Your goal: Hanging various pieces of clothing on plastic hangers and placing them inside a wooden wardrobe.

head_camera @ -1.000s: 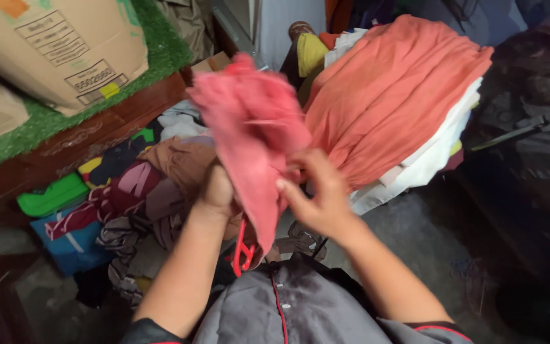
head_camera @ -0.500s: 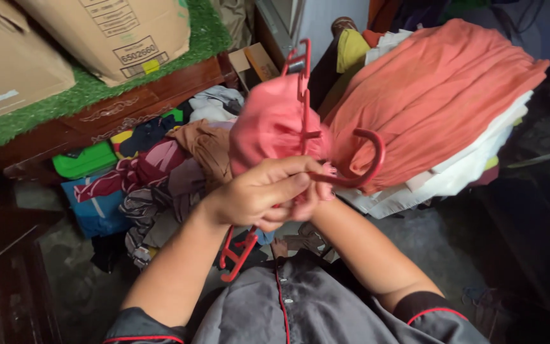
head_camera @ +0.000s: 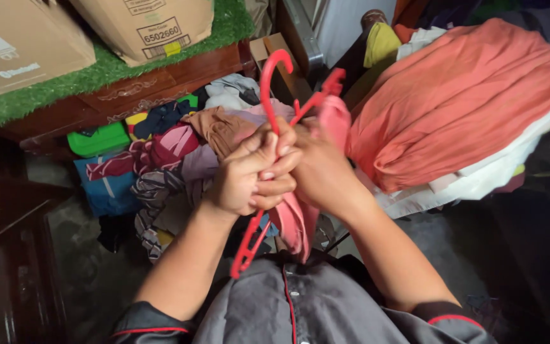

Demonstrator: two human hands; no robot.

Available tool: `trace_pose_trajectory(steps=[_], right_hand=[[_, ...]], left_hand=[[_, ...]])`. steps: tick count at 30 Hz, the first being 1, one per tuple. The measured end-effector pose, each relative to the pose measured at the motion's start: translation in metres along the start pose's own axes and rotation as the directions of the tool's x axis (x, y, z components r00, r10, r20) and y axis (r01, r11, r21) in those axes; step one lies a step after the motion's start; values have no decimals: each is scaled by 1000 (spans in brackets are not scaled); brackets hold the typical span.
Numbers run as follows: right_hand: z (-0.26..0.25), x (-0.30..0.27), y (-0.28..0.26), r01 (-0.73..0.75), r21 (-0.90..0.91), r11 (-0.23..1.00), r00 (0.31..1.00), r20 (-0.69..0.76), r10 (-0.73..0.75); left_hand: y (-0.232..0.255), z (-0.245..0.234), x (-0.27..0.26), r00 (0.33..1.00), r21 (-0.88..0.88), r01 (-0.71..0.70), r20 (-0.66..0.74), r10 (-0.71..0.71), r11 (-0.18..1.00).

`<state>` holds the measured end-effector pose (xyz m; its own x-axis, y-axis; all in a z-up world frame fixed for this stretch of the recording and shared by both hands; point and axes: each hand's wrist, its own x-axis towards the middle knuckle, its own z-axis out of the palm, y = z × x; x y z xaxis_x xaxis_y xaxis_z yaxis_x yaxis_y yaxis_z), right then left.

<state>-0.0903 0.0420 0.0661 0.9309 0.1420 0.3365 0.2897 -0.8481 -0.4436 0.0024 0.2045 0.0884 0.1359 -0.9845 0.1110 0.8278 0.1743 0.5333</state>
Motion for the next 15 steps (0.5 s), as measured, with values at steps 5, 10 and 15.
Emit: trace_pose_trajectory(steps=[5, 10, 15], right_hand=[[36, -58, -5, 90, 252, 963, 863, -503, 51], [93, -83, -23, -36, 561, 827, 815, -463, 349], [69, -65, -29, -173, 441, 881, 720, -553, 418]], left_hand=[[2, 4, 10, 992, -16, -116, -59, 115, 993], [5, -1, 17, 981, -73, -194, -29, 192, 978], [8, 1, 21, 971, -1, -235, -37, 235, 972]])
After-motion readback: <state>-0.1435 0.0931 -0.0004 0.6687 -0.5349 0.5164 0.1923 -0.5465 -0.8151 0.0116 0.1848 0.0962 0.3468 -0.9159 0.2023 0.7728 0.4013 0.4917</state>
